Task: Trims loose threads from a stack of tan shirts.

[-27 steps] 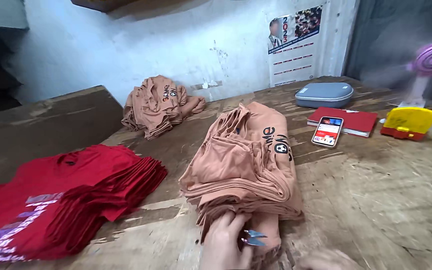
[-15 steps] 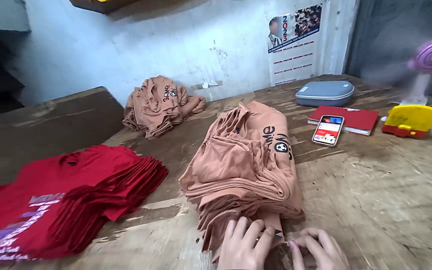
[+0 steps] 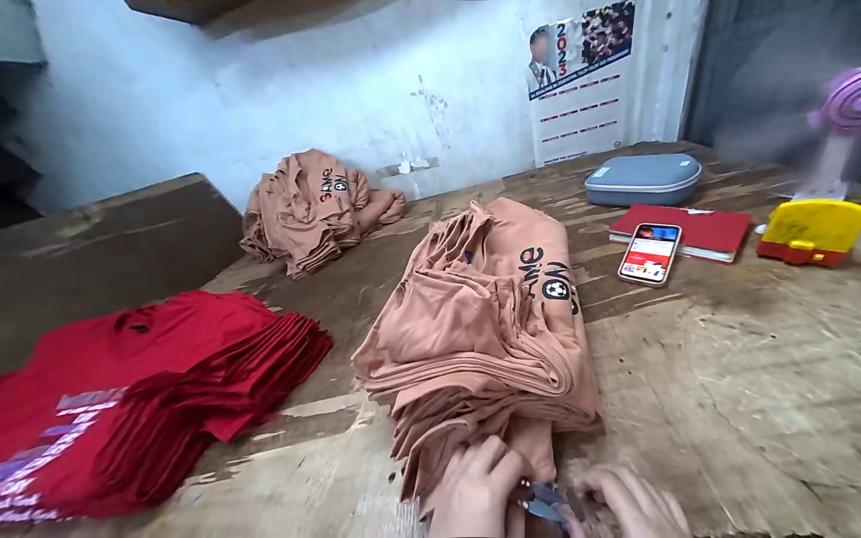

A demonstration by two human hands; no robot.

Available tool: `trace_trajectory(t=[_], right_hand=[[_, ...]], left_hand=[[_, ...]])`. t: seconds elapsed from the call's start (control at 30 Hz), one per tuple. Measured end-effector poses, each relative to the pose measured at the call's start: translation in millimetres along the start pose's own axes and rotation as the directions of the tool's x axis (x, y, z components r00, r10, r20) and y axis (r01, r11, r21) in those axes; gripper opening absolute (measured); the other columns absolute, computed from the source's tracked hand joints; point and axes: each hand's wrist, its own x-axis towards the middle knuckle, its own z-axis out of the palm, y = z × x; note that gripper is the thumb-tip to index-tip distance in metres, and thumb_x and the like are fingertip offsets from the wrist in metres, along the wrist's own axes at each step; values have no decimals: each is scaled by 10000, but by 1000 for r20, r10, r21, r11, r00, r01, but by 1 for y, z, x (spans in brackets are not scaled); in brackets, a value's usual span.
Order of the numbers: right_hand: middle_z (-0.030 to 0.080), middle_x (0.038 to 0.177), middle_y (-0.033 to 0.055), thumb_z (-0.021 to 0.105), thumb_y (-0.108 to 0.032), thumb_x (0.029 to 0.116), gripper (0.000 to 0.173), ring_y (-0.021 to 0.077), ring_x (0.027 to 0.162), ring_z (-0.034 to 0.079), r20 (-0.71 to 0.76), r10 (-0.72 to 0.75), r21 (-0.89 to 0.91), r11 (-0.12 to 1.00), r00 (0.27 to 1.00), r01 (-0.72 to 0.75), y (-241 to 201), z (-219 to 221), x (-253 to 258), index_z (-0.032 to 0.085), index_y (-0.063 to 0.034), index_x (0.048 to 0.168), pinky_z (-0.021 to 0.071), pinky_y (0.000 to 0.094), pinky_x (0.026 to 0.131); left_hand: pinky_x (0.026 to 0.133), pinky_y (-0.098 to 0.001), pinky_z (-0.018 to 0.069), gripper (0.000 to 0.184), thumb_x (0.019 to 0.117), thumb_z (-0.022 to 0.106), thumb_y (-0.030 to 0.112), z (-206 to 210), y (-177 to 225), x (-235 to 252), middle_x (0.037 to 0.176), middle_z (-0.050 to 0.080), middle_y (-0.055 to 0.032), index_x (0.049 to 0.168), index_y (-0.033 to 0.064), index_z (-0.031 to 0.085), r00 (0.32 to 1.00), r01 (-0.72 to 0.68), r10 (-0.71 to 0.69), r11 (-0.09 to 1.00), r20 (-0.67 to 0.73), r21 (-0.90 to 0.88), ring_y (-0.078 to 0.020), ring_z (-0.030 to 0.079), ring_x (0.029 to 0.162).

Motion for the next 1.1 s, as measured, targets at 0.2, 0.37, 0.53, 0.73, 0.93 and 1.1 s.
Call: trace_trajectory(t=[0.2,0.37,0.53,0.73,0.93,1.1], right_hand=[[707,1068,97,780,-33,838,165,141,1005,698,-367,63,515,844,928,147,-21,44,29,755,-26,1001,614,275,878],[693,875,39,541,74,966,176,69,707,643,-275,214,834,538,937,122,-26,52,57,646,42,1104,559,220,645],[659,1093,111,760,-250,897,166,117,935,626,-450,-162,199,940,878,276,-8,43,38,806,-160,1029,545,256,816],[635,1002,143,651,-56,876,208,177,859,636,-408,117,289,957,906,6,2,4,29,649,39,1061,550,298,704],[646,1170,186,803,-324,836,349,301,1075,636,-394,-146,77,979,908,191,-30,32,34,760,-110,1109,559,437,902],[744,943,67,628,44,898,233,138,894,724,-363,-91,206,963,927,175,-6,31,30,810,-69,990,617,283,823]], left_hand=[[861,-307,590,189,903,620,30,-10,-8,20,994,722,14,1046,110,713,993,81,-100,959,-56,-271,-83,689,936],[702,-244,578,145,984,595,182,-5,-22,42,875,716,58,1060,146,714,966,218,-250,922,-65,-320,-25,672,758],[696,-262,581,160,980,601,199,-11,-25,47,873,720,61,1079,158,719,951,304,-305,871,61,-386,-38,674,744],[691,-258,575,162,971,621,197,-13,-23,48,860,727,67,1095,163,719,940,338,-323,842,110,-421,-39,674,734],[682,-256,573,154,962,623,187,-17,-21,53,829,724,79,1076,166,723,930,365,-344,831,129,-419,-36,673,720],[881,-282,608,378,886,737,178,-19,-18,32,1079,752,37,1258,131,693,972,233,-221,892,76,-389,-51,714,963]])
